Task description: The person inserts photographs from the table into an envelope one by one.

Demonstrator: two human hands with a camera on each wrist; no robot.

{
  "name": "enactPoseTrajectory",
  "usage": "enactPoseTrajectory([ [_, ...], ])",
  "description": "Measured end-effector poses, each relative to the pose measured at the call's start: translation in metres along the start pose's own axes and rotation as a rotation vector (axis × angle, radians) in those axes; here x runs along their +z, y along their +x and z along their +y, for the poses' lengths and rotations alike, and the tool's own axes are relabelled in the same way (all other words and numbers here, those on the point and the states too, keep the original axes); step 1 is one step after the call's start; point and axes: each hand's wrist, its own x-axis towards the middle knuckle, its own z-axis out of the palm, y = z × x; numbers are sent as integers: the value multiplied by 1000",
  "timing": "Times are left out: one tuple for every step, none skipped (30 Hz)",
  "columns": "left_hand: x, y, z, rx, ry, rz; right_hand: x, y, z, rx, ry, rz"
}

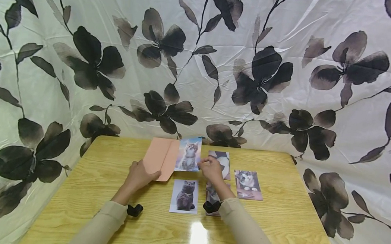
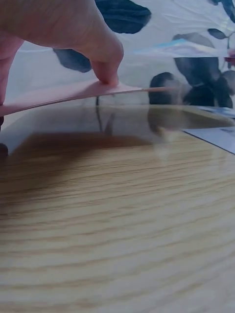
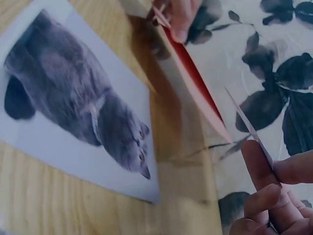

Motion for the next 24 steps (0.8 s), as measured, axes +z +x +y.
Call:
enactPoseTrajectory([
  [1,0,2,2,5,5,2,0,0,-1,-5,-3],
  [2,-1,3,5,9,10,4,0,0,-5,-6,-7],
  [3,-1,4,7,12,13,6,0,1,-6,-4,-10],
  [4,-1,6,6,14,12,8,1,1,-7,-8,-9],
  [4,-2,7,4,18,11,10,1,2,-3,-8,-9],
  [5,-2,7,6,22,11,12,2,3,-2,-9,-7],
  [6,-2,8,4,23,9,13,3,3,3,-9,-6],
  [6,-3,8,4,24,8,15,4,4,5,-12,-1],
  [6,-3,9,3,25,7,17,5,5,5,-15,3],
  [7,-4,9,0,24,6,19,5,6,3,-24,6],
  [8,-4,8,1,27,6,21,6,6,1,-32,8],
  [9,-5,8,3,24,7,23,6,7,-7,-40,10],
  [9,-5,8,2,21,8,25,6,8,-8,-44,14],
  [10,-5,7,6,21,10,27,6,8,-8,-48,17],
  [10,-5,7,8,19,11,29,5,8,-9,-49,17],
  [11,-6,7,12,18,11,31,5,8,-10,-52,17],
  [11,-6,7,15,16,10,32,4,7,-7,-45,17],
  [11,-6,7,17,12,10,34,4,6,-7,-38,17],
  [11,-6,8,18,8,10,36,4,6,-4,-33,17],
  [11,-6,8,18,5,9,37,4,5,-11,-29,15],
  [12,-6,8,18,2,7,39,4,4,-19,-24,14],
  [12,-6,8,18,-3,5,40,4,4,-25,-21,13],
  [12,-6,8,18,-7,5,41,5,3,-27,-12,13],
  [13,-6,8,19,-12,5,43,5,3,-33,-10,10],
])
